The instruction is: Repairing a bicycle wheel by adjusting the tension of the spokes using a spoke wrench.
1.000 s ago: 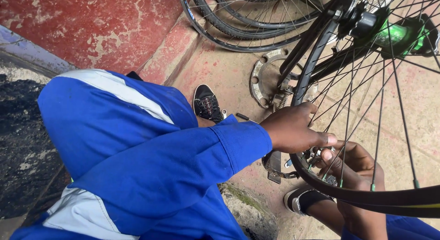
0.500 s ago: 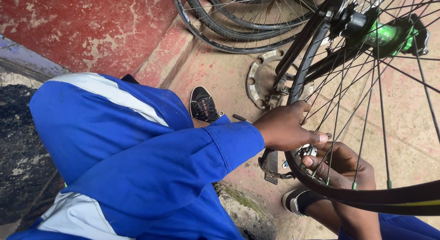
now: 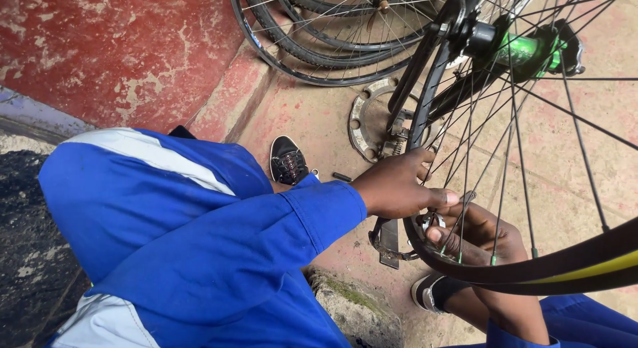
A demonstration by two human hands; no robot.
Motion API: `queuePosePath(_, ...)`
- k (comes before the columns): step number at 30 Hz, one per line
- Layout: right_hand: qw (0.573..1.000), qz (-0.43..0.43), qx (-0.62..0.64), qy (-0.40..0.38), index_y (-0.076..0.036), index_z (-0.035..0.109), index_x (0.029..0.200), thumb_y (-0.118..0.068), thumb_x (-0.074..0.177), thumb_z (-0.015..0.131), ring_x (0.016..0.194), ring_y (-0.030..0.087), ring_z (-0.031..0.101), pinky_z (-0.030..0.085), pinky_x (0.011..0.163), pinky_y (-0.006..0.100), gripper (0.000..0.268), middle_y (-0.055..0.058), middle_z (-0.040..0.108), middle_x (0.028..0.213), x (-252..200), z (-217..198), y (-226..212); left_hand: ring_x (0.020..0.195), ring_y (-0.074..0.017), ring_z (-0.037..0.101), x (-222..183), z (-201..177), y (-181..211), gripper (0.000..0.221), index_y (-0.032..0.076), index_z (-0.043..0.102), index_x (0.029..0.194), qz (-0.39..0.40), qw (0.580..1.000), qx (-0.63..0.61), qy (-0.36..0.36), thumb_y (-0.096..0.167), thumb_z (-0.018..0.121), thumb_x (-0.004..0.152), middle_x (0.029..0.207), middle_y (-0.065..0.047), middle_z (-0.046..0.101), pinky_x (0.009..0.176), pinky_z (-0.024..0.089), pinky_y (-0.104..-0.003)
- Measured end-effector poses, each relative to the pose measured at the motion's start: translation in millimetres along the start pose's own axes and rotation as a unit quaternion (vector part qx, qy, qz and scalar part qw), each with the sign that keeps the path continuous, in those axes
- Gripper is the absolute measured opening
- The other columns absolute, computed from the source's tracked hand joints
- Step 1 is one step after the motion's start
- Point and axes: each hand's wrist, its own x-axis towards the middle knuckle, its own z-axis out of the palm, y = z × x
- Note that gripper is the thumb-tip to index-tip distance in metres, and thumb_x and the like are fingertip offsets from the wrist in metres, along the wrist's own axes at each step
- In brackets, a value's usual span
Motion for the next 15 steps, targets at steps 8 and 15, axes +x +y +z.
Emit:
queuePosePath(8,0.996,-0.013,0.089,-0.016,0.002,0.069,0.111,0.002,0.078,0.069,0.079,0.023,0.07,0.055,0.07,0.031,0.033,0.017,0.075,0.093,14,-13,32,0.127,-0.025,0.056,0,0,3,0.093,0.015,0.035,0.149,-0.003,1.0,0.006,0.001,0.05,0.062,0.067,0.144,-0.008,0.053,0.099,0.045,-0.036)
queuePosePath(15,0.984,-0.08,-0.032,0.157,-0.002,0.063,0.102,0.0,0.09,0.065,0.077,0.015,0.066,0.045,0.065,0.022,0.012,0.013,0.07,0.084,-3,3,8,0.13,-0.0262,0.054,1,2,-1,0.097,0.014,0.034,0.15,0.003,1.0,0.006,0.007,0.053,0.061,0.066,0.146,-0.011,0.051,0.102,0.043,-0.037)
